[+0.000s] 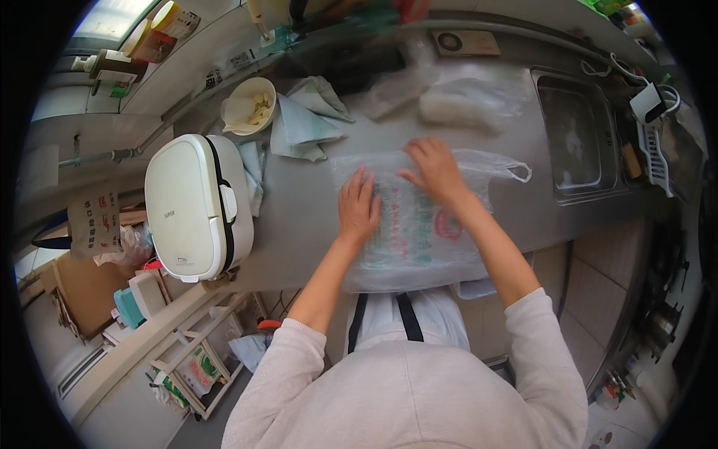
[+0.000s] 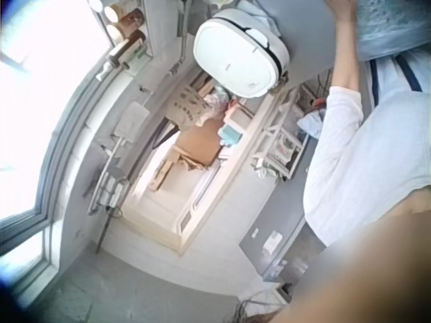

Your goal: The person folds a light blue plastic bag into a compact square on a kitchen counter. They then unfold a larger transparent plastic bag, fold it into a smaller rectangle, and place it on the counter.

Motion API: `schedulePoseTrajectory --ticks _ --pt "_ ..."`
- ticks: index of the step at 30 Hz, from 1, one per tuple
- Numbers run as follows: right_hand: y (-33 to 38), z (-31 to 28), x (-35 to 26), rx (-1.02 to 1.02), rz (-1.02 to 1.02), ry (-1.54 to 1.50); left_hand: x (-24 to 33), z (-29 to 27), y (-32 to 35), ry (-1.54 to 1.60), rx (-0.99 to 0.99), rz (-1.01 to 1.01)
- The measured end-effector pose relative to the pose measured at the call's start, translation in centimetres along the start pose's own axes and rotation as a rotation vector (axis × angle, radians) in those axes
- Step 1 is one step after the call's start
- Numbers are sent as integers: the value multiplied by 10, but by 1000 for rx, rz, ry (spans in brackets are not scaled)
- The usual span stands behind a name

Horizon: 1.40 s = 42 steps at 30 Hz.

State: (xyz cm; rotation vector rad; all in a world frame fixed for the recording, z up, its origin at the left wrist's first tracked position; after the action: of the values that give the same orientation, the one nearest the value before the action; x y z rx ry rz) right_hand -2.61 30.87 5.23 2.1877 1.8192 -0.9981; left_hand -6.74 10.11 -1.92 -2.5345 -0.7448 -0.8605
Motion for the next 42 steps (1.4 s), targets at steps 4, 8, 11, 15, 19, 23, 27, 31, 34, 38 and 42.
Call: schedulePoseTrajectory --ticks 4,8,11,15,19,23,27,31,34,38,42 --pt "2 24 13 -131 219 9 -8 -4 -8 -359 -94 20" --pt "10 20 56 -340 416 55 -5 -3 -10 -371 -94 -5" --pt "12 1 74 -409 454 102 -6 -2 -8 -368 -76 -8" --pt "24 -28 114 -483 478 175 -8 -2 -9 -369 -75 -1" --pt "41 -67 150 -425 540 352 -7 -1 -9 -393 -74 8" --pt "51 -100 156 -157 627 574 -5 -1 -10 -395 -85 10" --pt "38 -85 93 298 290 406 -4 -3 -10 -408 -96 3" --pt "39 31 -10 -95 -1 -58 -4 -2 -11 -426 -94 29" --pt "47 82 -27 -273 -50 201 -11 1 -10 -505 -120 43" --pt "55 59 25 -260 195 303 -2 -3 -11 -432 -101 37" --pt "78 13 80 -199 431 464 -2 -4 -10 -426 -82 36"
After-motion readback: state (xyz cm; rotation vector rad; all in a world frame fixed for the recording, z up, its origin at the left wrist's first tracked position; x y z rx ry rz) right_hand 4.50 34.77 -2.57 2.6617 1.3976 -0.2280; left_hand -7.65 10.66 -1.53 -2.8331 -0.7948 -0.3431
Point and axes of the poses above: each hand's wrist, its own y-axis away from the middle knuckle, its own z-axis out of the palm, x = y × z, the point moved 3 cm from there along -y, towards the middle knuckle, and after that the axes turned 8 degrees about z, right-handed, at the moved point
